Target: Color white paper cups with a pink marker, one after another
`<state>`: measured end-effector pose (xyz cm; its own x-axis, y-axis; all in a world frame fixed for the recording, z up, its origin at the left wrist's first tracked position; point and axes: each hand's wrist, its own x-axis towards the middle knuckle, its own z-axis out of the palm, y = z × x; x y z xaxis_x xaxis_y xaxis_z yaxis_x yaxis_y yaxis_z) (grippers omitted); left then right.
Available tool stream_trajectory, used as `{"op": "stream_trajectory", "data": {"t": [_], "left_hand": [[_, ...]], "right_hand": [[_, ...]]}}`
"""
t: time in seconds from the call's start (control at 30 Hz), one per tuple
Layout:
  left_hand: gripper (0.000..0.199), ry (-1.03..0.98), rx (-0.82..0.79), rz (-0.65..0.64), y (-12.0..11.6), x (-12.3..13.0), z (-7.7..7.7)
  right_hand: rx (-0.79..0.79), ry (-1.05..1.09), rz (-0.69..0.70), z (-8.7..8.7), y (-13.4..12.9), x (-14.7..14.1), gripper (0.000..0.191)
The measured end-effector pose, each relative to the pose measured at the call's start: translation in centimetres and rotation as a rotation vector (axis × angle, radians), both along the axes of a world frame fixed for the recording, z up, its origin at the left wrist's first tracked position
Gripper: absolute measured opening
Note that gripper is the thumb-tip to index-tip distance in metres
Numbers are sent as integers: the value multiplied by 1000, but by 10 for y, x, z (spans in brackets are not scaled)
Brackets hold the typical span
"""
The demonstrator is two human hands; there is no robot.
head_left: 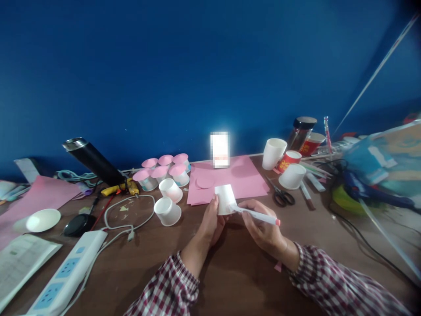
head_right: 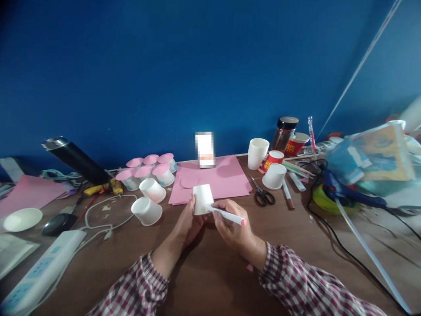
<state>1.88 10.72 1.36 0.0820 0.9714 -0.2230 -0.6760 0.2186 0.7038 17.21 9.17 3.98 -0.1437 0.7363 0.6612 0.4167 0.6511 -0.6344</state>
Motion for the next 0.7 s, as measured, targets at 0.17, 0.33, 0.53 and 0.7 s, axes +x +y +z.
{"op": "stream_trajectory", "data": {"t": [0.17,0.33,0.53,0.7], "left_hand": [[41,-23,7,4,0,-1,0],[41,-35,3,-7,0,0,1],[40,-61,-28,12,0,1,2],[36,-55,-46,24,0,1,6]], "right_hand": [[-3,2,4,0,0,0,10],[3,-2,6,1,1,-1,10],[8,0,18,1,1,-1,11],[10,-7,30,2,0,-1,10]]}}
